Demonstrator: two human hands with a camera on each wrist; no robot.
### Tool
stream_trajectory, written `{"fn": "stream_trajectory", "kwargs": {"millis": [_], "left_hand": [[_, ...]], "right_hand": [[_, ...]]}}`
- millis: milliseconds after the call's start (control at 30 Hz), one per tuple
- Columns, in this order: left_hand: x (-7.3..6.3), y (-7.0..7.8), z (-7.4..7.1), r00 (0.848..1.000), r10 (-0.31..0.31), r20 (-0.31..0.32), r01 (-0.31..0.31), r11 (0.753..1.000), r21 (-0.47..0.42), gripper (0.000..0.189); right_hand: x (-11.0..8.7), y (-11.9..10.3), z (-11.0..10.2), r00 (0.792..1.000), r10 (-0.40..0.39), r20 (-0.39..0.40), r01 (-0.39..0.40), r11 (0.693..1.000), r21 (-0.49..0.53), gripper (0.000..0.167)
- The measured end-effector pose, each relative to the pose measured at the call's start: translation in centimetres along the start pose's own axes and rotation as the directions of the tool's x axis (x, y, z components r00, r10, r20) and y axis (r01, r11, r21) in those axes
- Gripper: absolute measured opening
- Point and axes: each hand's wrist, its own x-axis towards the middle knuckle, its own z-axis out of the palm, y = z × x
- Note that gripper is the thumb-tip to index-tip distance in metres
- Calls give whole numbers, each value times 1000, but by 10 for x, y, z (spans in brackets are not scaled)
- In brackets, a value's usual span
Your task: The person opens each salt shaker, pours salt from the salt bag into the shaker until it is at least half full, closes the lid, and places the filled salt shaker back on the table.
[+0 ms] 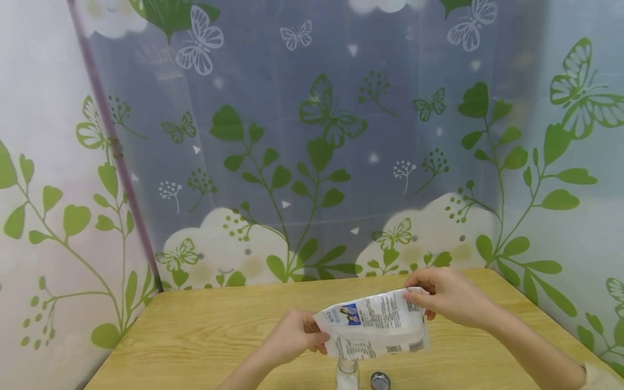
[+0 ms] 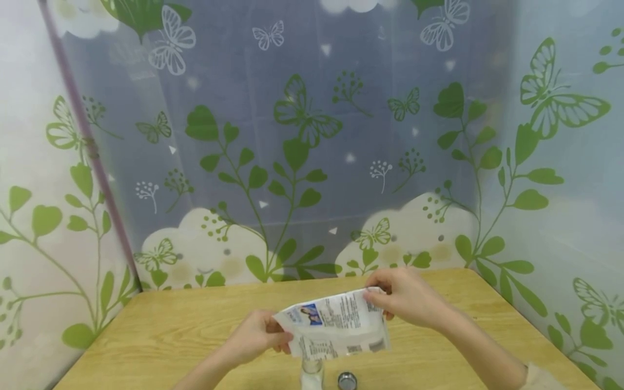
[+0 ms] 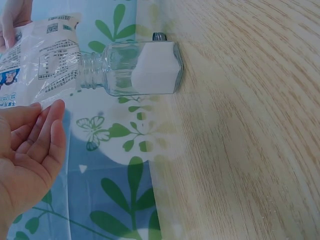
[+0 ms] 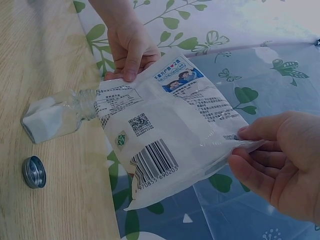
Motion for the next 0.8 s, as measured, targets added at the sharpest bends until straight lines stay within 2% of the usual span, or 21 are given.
{"fn": "stream_trajectory", "kwargs": {"millis": [200,800], "left_hand": [[1,-2,1,1000,-13,-1,13,1000,-20,10],[0,3,0,1000,-16,9,16,1000,5,11]], "right_hand": [[0,1,0,1000,0,-1,0,1000,-3,21],[-1,-1,0,1000,-17,-9,17,1000,3,19]]}}
